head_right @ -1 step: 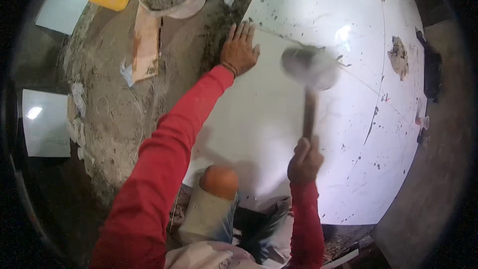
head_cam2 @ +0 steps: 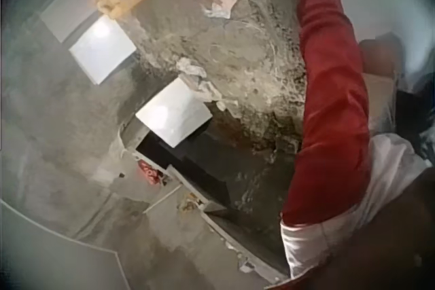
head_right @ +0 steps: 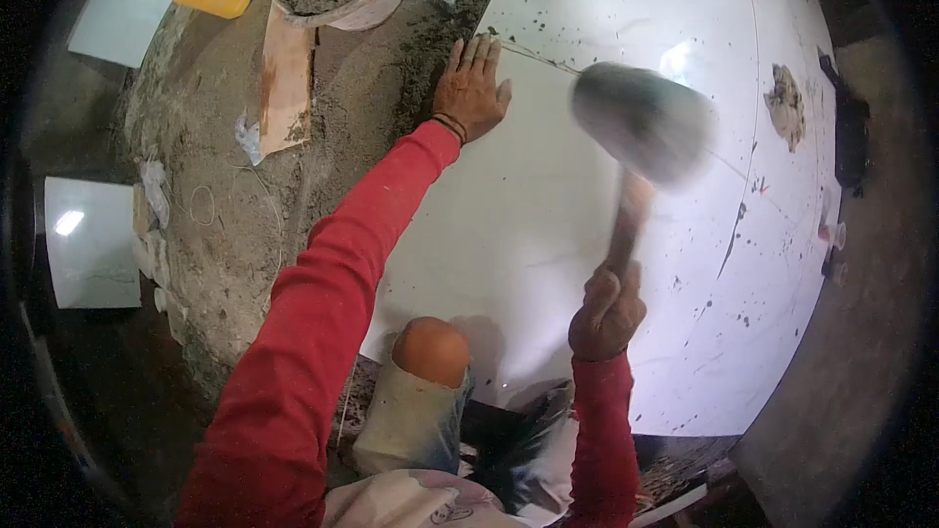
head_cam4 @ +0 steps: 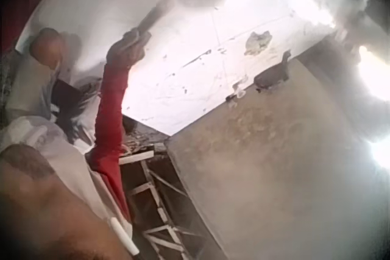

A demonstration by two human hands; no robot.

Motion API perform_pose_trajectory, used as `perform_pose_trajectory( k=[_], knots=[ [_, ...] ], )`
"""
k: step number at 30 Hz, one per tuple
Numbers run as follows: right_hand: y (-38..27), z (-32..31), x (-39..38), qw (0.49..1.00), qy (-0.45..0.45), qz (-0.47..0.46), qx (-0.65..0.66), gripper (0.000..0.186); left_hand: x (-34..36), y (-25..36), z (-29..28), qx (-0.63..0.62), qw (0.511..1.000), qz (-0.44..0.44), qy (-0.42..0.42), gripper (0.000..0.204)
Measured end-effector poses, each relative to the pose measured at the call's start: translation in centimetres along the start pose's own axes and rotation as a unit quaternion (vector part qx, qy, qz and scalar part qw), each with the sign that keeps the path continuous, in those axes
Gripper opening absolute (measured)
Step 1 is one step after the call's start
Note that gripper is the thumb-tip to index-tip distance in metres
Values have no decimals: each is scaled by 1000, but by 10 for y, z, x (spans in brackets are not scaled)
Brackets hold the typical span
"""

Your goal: The person hammers a large white tile with a rubber mallet to set it into a bed of mortar, wipes the tile surface with a cloth, and clears debris from the edges by hand and using the mallet.

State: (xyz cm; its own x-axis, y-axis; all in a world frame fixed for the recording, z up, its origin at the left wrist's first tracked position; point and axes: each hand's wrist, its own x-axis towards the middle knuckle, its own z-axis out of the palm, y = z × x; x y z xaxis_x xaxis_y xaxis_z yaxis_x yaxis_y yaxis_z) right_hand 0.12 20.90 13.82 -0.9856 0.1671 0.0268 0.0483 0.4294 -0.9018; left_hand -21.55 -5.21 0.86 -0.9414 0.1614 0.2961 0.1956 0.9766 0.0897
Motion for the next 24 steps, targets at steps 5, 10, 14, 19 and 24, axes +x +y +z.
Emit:
perform_pose_trajectory(
  k=[5, 10, 14, 19, 24],
  knots=[
    [72, 9, -18, 940, -136, 29, -311, 31, 7, 17, 3, -22, 1000, 16, 5, 68],
    [75, 5, -19, 985, 42, -89, -140, 25, 14, 16, 5, -40, 999, 25, 20, 66],
    [62, 1, -23, 939, -87, 8, -333, 19, 8, 10, 6, 23, 999, 24, -22, 68],
    [13, -7, -16, 999, -24, -48, -10, 19, 3, 14, -4, 62, 997, 33, -45, 65],
    [53, -3, -24, 977, -67, 40, -200, 25, 11, 10, -4, 91, 995, 32, -35, 64]
  ],
)
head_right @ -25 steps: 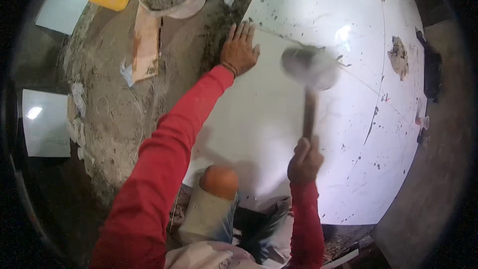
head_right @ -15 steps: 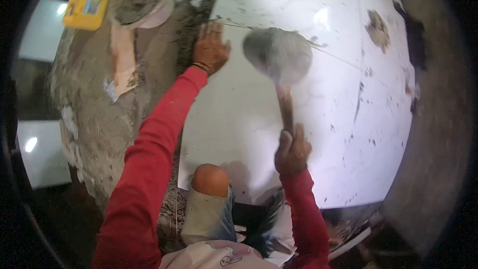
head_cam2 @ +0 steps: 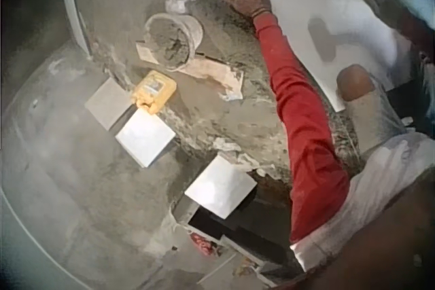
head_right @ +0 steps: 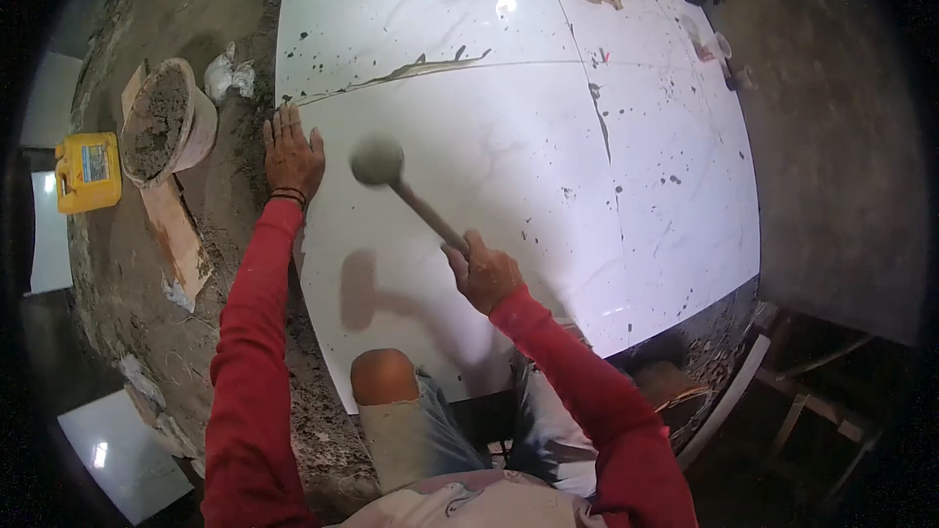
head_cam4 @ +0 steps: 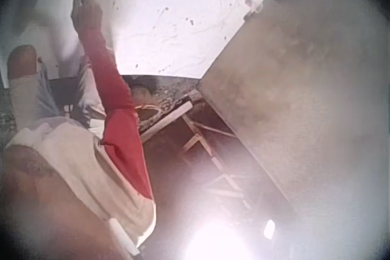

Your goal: The person hammers a large white tile with a rubber mallet to set it into a bed of mortar, wipes the tile surface with a cloth, and clears debris from the edges by hand and using the mallet.

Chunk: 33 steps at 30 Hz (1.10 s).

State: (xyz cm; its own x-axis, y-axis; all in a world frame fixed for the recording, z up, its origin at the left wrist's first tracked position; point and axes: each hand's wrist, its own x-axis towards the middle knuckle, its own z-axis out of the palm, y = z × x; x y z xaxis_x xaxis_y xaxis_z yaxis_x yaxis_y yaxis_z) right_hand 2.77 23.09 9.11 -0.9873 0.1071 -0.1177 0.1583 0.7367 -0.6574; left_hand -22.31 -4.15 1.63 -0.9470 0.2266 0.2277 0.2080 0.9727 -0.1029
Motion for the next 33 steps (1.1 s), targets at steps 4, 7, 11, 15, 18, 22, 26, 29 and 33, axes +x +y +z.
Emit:
perform_pose_trajectory(
  k=[4, 7, 11, 15, 18, 22, 26, 29, 33],
  knots=[
    [-13, -27, 1, 985, 61, -53, 153, 28, -2, 14, 0, 8, 999, 26, -17, 63],
    [22, -23, 7, 982, -109, 56, -144, 26, 0, 12, -3, 11, 1000, 1, -18, 63],
    [-21, -60, 6, 993, 23, -21, 114, 29, -4, -2, -3, 48, 998, -14, -32, 63],
    [52, -31, -5, 990, -63, 11, -128, 23, 5, 10, -3, 39, 999, -12, -12, 65],
    [45, -39, 0, 999, -11, -30, 3, 25, 1, 1, 7, 60, 998, -12, -10, 67],
    [75, -44, -16, 998, 14, -41, -44, 24, 7, 15, -4, 50, 998, -45, -7, 65],
    [105, -43, 0, 991, 65, 9, -118, 21, 9, 18, -17, 134, 987, -65, -59, 67],
    [140, -29, 3, 976, 207, 50, -49, 25, 15, 37, -28, 237, 960, -99, -107, 68],
    [168, -36, 2, 960, 277, -16, -41, 21, 25, 71, -27, 170, 984, -57, 10, 67]
  ],
)
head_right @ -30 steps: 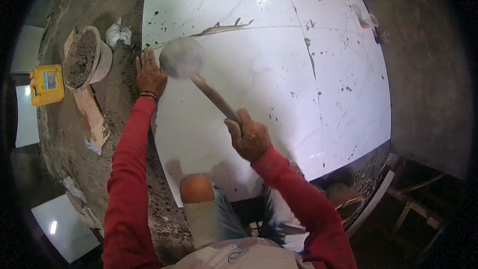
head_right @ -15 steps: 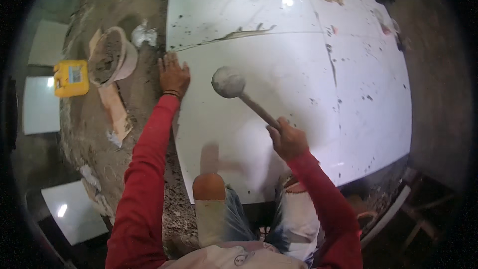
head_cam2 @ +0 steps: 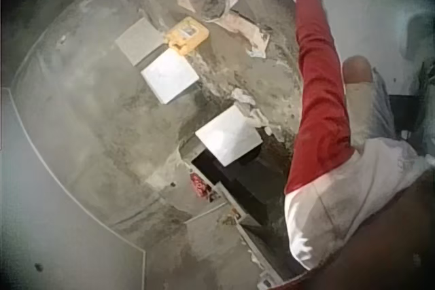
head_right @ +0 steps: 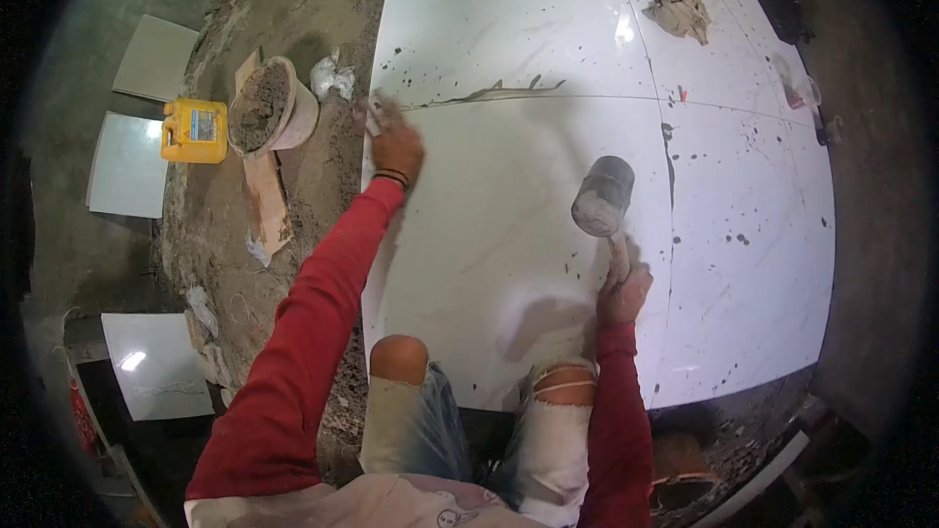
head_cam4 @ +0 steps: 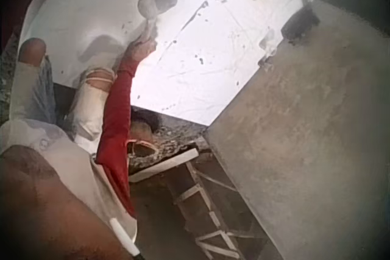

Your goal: The person hammers a large white tile with a rubber mallet to set it into a bed of mortar, wipes the tile surface with a cloth, and clears debris from the edges by hand and using the mallet.

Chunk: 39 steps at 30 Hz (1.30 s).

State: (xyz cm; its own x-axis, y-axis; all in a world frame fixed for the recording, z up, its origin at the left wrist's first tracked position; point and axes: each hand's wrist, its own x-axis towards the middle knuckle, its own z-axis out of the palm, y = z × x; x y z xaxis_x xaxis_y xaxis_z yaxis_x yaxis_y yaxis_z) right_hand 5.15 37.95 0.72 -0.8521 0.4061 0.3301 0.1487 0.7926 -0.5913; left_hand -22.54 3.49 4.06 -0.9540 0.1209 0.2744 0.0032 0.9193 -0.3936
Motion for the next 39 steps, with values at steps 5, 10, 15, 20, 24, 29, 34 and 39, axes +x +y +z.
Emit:
perform_pose_trajectory(
  k=[5, 10, 15, 20, 24, 29, 34, 39],
  knots=[
    [7, 2, -11, 995, -41, 48, -77, 24, 6, 139, -35, -351, 909, 213, 66, 63],
    [8, 3, -15, 991, -76, 47, -98, 21, 19, 210, -54, -389, 892, 192, 125, 60],
    [-1, 4, -12, 989, -96, 4, -110, 19, 18, 160, -23, -328, 932, 134, 75, 70],
    [4, 1, -2, 986, -47, -63, -149, 29, 8, 50, 10, -256, 962, 87, 32, 72],
    [4, 4, -1, 987, -39, -49, -149, 28, -1, -19, 33, -137, 989, 46, -7, 72],
    [-6, 5, -5, 980, -101, -24, -172, 26, 11, -81, 31, 48, 997, 20, -49, 77],
    [-11, 3, -6, 983, -100, 8, -152, 22, -8, -141, -25, -75, 994, 42, 64, 76],
    [5, -8, 2, 978, -88, -37, -186, 21, -36, -255, -170, -532, 837, -60, -111, 49]
  ],
)
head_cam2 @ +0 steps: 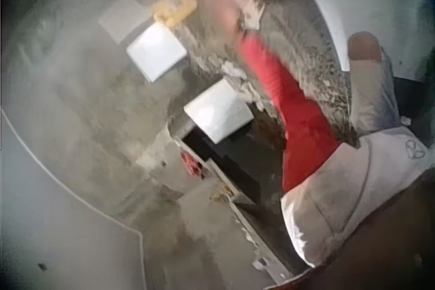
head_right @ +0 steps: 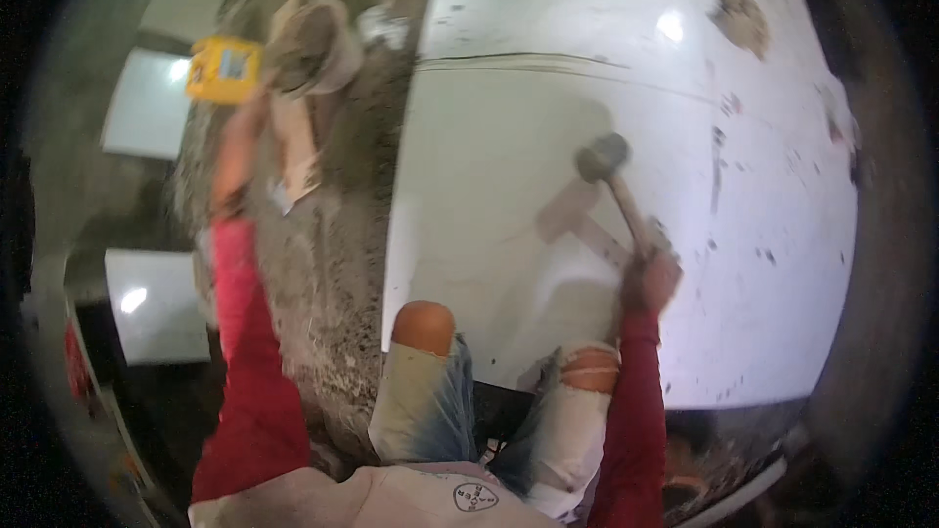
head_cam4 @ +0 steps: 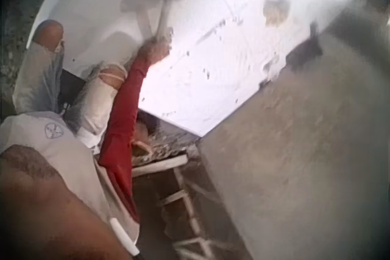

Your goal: The person hammers a large white tile with a rubber mallet to set it into a bed of mortar, wipes the tile surface with a cloth, and clears debris from the edges by hand and using the mallet.

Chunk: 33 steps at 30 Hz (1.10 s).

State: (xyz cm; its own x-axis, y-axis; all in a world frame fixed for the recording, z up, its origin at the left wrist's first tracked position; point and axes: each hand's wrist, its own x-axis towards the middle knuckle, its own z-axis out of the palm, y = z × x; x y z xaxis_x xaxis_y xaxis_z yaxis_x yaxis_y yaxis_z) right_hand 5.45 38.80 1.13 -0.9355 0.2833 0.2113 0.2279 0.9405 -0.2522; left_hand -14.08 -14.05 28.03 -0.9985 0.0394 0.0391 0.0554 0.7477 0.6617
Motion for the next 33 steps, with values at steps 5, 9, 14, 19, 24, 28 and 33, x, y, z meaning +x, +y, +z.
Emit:
perform_pose_trajectory(
  k=[5, 9, 14, 19, 24, 28, 33],
  knots=[
    [-13, 20, -4, 999, 20, -28, 42, 22, -143, -177, -69, -509, 844, -114, 124, 63],
    [-22, 8, -1, 999, -18, 11, 44, 22, -169, -234, -54, 443, 768, -462, 5, 64],
    [-16, -1, 2, 996, 47, -47, 66, 19, -34, -22, 149, 199, 974, 108, 1, 54],
    [-11, 1, 0, 992, 11, -83, 98, 20, 70, 143, 360, 214, 896, 373, -108, 70],
    [-15, -2, 4, 991, -2, -75, 107, 24, 106, 184, 503, 294, 823, 477, -99, 76],
    [-14, -1, -1, 991, -13, -64, 116, 21, 99, 194, 541, 255, 833, 488, -53, 80],
    [-15, -3, -2, 991, -31, -63, 111, 29, 57, 197, 537, 247, 819, 514, -63, 75]
  ],
)
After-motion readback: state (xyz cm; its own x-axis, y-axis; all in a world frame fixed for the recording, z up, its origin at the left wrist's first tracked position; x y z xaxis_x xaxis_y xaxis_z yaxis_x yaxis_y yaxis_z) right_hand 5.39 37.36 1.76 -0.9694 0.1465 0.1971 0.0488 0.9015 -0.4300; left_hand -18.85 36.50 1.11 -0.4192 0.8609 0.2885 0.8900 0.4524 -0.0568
